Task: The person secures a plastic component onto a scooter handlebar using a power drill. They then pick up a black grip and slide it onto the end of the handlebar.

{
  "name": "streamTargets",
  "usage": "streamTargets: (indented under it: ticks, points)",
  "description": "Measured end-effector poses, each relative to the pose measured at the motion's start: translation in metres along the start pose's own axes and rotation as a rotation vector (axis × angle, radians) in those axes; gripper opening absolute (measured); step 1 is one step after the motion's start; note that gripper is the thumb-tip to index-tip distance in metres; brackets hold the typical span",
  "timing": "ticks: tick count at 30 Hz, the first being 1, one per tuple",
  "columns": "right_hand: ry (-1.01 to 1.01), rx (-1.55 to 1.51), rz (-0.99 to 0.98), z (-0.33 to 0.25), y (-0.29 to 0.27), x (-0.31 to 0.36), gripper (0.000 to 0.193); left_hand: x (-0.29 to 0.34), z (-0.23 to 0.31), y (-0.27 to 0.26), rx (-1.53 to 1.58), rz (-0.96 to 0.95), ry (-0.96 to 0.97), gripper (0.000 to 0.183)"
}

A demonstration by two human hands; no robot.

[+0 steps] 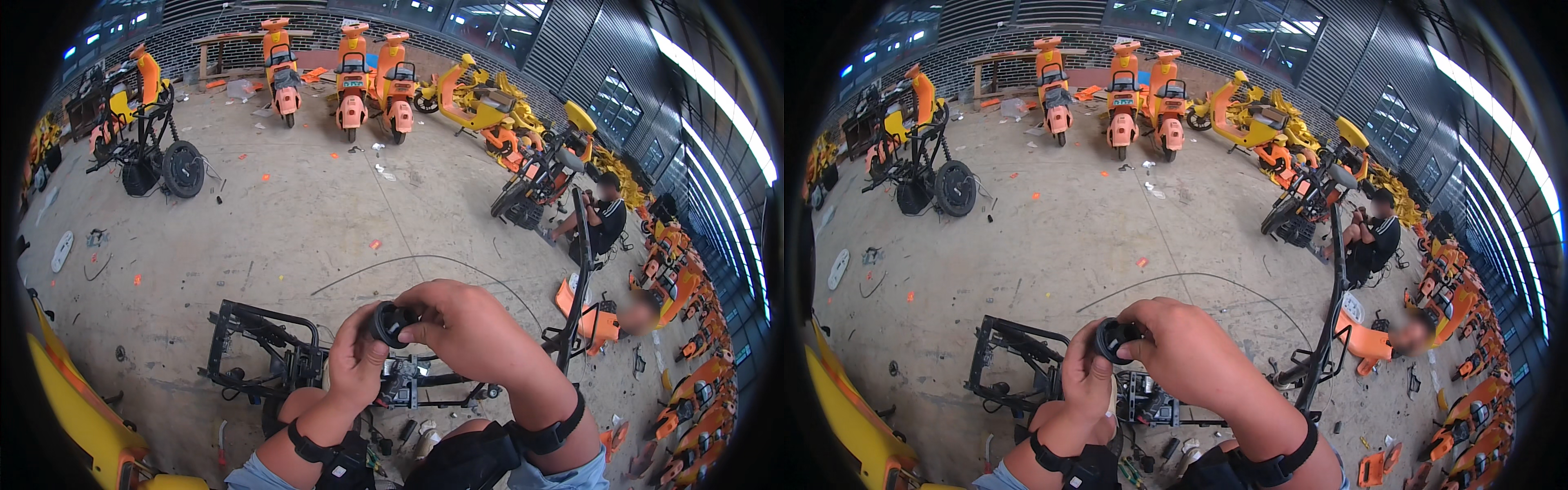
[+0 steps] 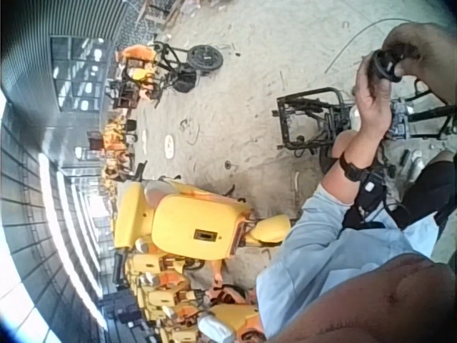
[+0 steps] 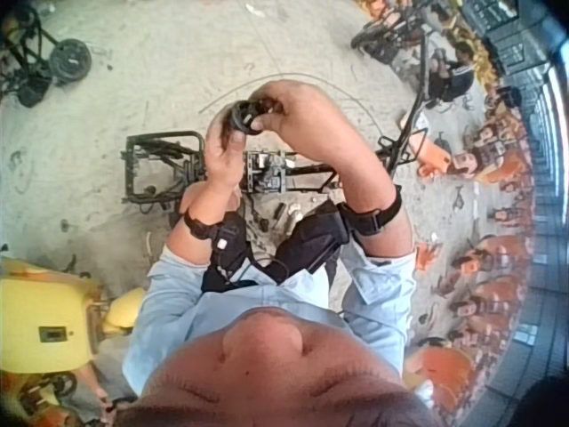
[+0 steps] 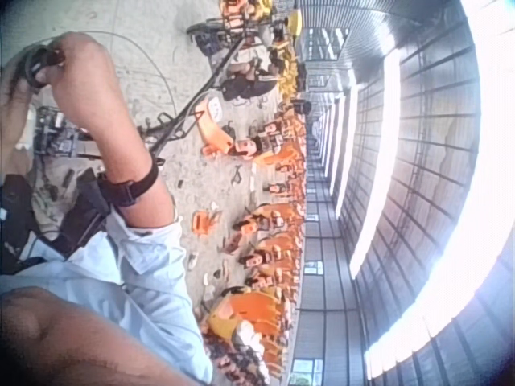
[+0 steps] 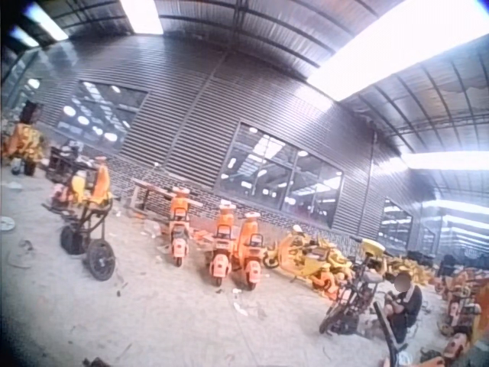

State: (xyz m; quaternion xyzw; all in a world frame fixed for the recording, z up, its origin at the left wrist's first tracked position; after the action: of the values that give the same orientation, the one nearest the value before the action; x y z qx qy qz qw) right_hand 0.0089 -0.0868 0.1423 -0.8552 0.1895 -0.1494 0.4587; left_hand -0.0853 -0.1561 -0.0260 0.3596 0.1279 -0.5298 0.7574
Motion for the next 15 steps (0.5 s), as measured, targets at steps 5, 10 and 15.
streamTargets:
  ticks: [5, 10, 15]
  points:
    - [0.056, -0.071, -0.013, 0.0001, 0.0036, -0.0022, 0.033, 0.0002, 0.0034, -0.002, -0.002, 0.008, 0.111, 0.058]
    - [0.111, -0.102, -0.034, -0.0006, 0.0041, -0.0028, 0.032, 0.0011, 0.0031, -0.0023, 0.004, 0.027, 0.201, 0.057]
    - [0.132, -0.152, -0.044, 0.004, 0.0071, -0.0033, 0.034, 0.0024, 0.008, -0.0011, -0.07, 0.051, 0.295, 0.059]
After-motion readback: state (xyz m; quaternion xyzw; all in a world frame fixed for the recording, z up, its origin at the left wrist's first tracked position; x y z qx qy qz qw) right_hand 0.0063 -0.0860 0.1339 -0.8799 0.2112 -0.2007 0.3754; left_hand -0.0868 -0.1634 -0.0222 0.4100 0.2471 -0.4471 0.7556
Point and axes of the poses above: each hand's wrist, its own x-axis away from the middle knuckle, its own y-axis out of the palm, z = x × y, the point moved 5 cm from there along -x, towards the middle knuckle, and after that the axes turned 10 degrees about -z, right-handed, at the moved point
